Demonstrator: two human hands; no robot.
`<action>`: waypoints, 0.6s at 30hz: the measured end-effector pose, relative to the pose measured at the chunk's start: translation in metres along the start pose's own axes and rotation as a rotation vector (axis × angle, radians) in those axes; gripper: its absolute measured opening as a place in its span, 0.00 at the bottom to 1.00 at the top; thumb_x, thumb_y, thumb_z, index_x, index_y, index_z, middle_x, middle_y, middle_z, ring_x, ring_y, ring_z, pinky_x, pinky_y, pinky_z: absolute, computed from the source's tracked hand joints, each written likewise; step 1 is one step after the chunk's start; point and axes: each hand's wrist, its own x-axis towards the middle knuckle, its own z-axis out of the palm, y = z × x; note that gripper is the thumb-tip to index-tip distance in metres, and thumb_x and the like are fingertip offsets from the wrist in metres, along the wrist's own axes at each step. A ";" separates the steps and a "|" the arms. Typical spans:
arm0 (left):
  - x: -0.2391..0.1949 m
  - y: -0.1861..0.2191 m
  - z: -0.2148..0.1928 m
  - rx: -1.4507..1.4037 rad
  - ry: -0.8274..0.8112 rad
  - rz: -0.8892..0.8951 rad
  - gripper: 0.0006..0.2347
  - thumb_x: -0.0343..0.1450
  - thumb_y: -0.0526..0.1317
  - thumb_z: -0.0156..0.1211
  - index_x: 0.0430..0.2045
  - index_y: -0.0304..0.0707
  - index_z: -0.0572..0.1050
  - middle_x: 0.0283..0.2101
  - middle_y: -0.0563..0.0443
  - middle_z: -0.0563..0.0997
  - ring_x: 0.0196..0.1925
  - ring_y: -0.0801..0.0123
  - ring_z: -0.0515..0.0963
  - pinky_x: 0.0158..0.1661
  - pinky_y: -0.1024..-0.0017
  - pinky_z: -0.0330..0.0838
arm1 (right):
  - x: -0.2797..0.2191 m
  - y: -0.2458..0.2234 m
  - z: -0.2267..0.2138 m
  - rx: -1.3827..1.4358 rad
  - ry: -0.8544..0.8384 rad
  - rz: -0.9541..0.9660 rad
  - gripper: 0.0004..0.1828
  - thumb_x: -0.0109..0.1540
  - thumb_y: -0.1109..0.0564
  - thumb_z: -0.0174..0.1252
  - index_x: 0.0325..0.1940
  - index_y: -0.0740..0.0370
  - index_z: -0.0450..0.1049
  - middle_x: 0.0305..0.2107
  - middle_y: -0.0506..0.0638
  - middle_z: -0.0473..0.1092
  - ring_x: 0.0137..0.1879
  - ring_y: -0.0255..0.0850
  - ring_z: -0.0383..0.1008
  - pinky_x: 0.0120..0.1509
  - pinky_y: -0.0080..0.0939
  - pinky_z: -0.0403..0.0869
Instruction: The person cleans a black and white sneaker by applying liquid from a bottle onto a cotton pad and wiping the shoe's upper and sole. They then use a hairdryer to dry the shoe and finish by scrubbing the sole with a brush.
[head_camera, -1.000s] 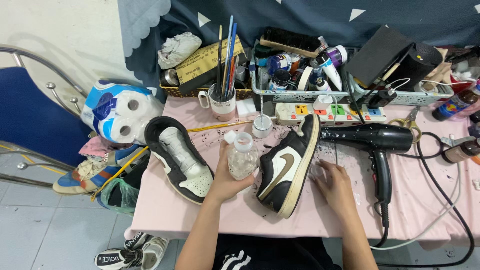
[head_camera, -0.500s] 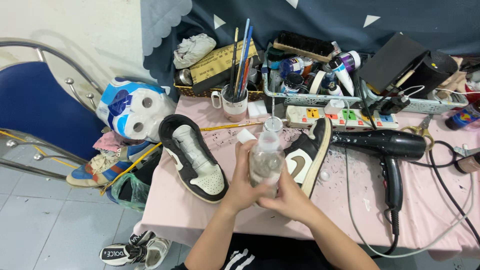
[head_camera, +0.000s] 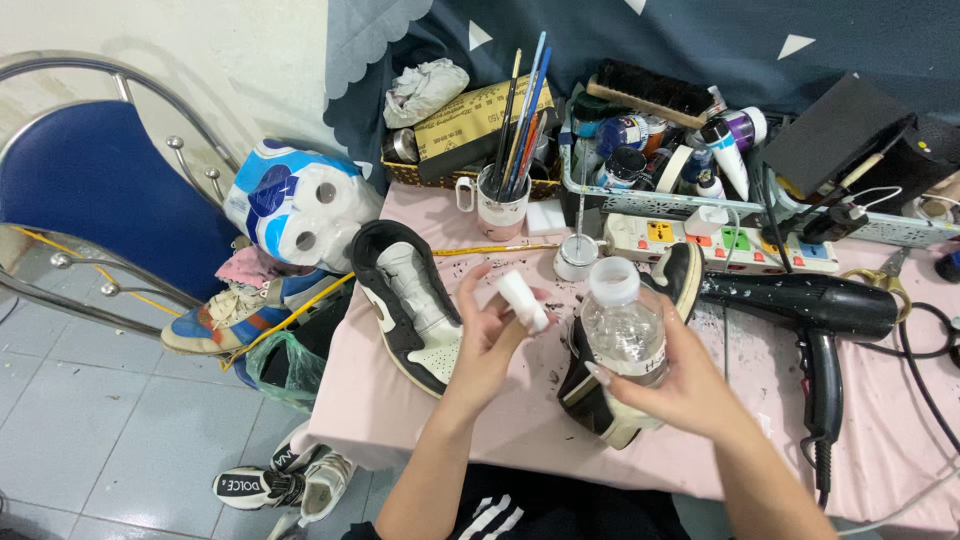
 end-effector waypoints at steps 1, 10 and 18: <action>-0.002 0.001 0.001 -0.105 -0.008 -0.061 0.24 0.74 0.33 0.48 0.64 0.50 0.49 0.50 0.46 0.77 0.48 0.62 0.81 0.51 0.65 0.77 | 0.004 -0.006 -0.006 -0.084 -0.022 0.050 0.49 0.47 0.55 0.69 0.71 0.64 0.58 0.55 0.59 0.72 0.61 0.49 0.74 0.66 0.47 0.70; -0.016 -0.009 0.022 -0.592 0.043 -0.328 0.18 0.81 0.41 0.40 0.67 0.38 0.63 0.49 0.48 0.75 0.52 0.65 0.76 0.56 0.64 0.72 | 0.017 -0.027 -0.022 -0.348 -0.230 0.165 0.47 0.46 0.50 0.70 0.67 0.61 0.63 0.42 0.60 0.79 0.48 0.53 0.83 0.51 0.46 0.78; -0.019 0.000 0.035 -0.579 0.092 -0.387 0.17 0.80 0.40 0.42 0.65 0.39 0.67 0.59 0.49 0.75 0.57 0.70 0.74 0.57 0.69 0.68 | 0.015 -0.030 -0.034 -0.440 -0.346 0.193 0.50 0.43 0.50 0.67 0.71 0.54 0.63 0.34 0.60 0.80 0.40 0.58 0.82 0.43 0.50 0.78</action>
